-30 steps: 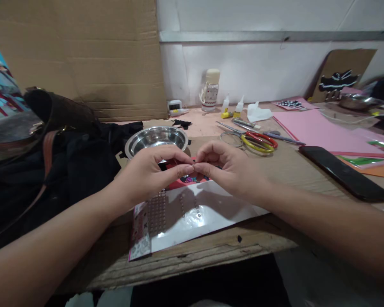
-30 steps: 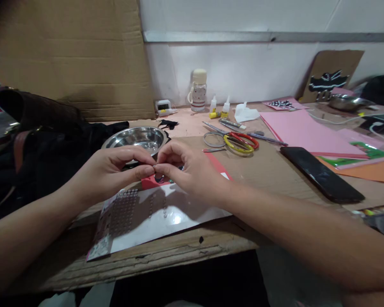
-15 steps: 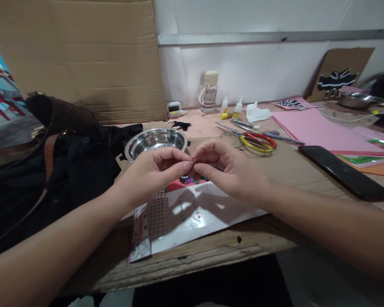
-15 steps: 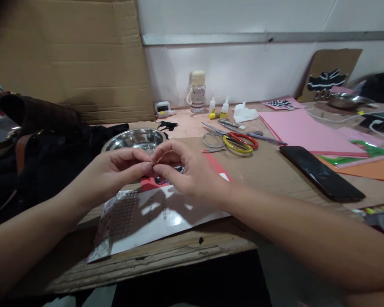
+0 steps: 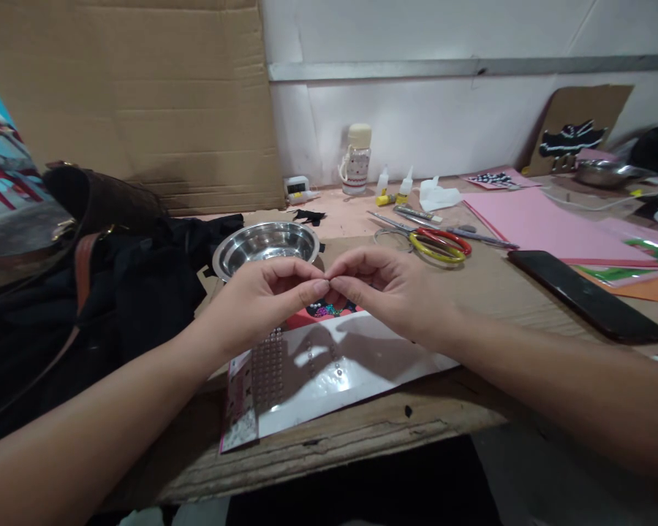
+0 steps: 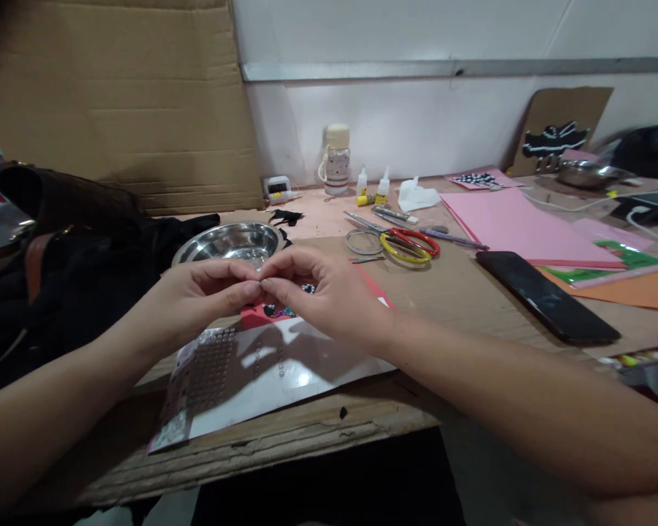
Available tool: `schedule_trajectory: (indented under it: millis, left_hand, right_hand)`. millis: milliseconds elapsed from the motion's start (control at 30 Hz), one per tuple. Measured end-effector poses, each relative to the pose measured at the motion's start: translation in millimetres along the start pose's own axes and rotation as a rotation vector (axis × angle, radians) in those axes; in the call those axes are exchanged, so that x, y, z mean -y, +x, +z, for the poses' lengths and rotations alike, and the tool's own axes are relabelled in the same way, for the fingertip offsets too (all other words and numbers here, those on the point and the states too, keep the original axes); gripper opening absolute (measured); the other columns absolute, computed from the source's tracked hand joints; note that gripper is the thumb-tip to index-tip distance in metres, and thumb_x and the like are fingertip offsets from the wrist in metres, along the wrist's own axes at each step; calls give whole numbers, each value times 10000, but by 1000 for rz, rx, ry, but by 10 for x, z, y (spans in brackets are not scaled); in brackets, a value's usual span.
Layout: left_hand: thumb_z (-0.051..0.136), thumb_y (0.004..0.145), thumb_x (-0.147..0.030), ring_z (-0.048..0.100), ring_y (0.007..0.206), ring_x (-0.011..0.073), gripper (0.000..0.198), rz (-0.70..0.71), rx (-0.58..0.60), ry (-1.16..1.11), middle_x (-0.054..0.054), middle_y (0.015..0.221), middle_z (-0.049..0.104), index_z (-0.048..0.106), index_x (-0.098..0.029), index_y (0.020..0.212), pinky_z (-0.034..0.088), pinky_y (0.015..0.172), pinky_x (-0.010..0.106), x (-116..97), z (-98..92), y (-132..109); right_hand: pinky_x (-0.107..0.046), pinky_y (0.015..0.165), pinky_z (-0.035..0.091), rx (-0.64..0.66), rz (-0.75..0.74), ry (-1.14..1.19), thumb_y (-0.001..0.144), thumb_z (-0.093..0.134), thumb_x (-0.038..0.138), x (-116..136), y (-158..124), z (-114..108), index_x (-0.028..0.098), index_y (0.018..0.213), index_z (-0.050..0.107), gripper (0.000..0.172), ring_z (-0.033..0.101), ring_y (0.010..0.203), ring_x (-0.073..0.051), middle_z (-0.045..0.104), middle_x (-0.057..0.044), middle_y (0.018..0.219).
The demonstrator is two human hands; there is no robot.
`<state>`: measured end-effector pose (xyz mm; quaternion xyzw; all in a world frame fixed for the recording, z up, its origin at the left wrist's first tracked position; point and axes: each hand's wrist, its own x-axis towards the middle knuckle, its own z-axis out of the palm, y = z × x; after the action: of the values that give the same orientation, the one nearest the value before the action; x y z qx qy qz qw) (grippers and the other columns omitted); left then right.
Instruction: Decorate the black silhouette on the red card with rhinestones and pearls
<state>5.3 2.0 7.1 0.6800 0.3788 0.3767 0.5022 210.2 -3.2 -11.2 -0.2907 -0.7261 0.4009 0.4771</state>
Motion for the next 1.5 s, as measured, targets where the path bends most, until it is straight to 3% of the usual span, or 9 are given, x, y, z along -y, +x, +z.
schedule_trajectory:
  millis: [200, 533, 700, 1067, 1500]
  left_hand:
    - [796, 801, -305, 606, 670, 90, 138, -6, -21, 54, -28, 734, 708, 743, -179, 816, 468, 618, 188, 1, -5, 3]
    - [756, 862, -334, 683, 752, 139, 154, 24, 36, 108, 5, 803, 754, 738, -181, 858, 531, 704, 241, 18, -35, -13]
    - [694, 911, -421, 697, 768, 175, 257, 51, 34, 170, 35, 806, 754, 726, -175, 843, 560, 728, 290, 29, -47, 2]
    - [690, 915, -482, 611, 695, 144, 307, 74, 4, 255, 24, 781, 713, 739, -179, 925, 489, 619, 244, 30, -32, -34]
    - [696, 903, -436, 611, 694, 141, 259, 72, 18, 228, 20, 776, 708, 720, -178, 895, 489, 633, 248, 12, 0, -23]
  right_hand:
    - [-276, 769, 586, 27, 21, 6, 941, 705, 303, -6, 2, -18, 175, 987, 727, 138, 704, 813, -122, 742, -11, 896]
    - [-237, 684, 596, 55, 154, 200, 947, 667, 228, 50, 27, 30, 158, 934, 662, 72, 695, 711, -100, 706, 11, 764]
    - [-233, 686, 602, 73, 189, 250, 969, 661, 235, 64, 37, 25, 153, 927, 661, 92, 698, 716, -99, 712, 7, 762]
    - [-258, 707, 587, 25, 110, 107, 947, 700, 306, 21, -2, 15, 160, 967, 701, 147, 693, 739, -117, 727, -7, 813]
    - [-265, 706, 564, 49, 78, 1, 973, 651, 300, 71, -21, 13, 164, 951, 691, 143, 688, 732, -119, 712, -1, 791]
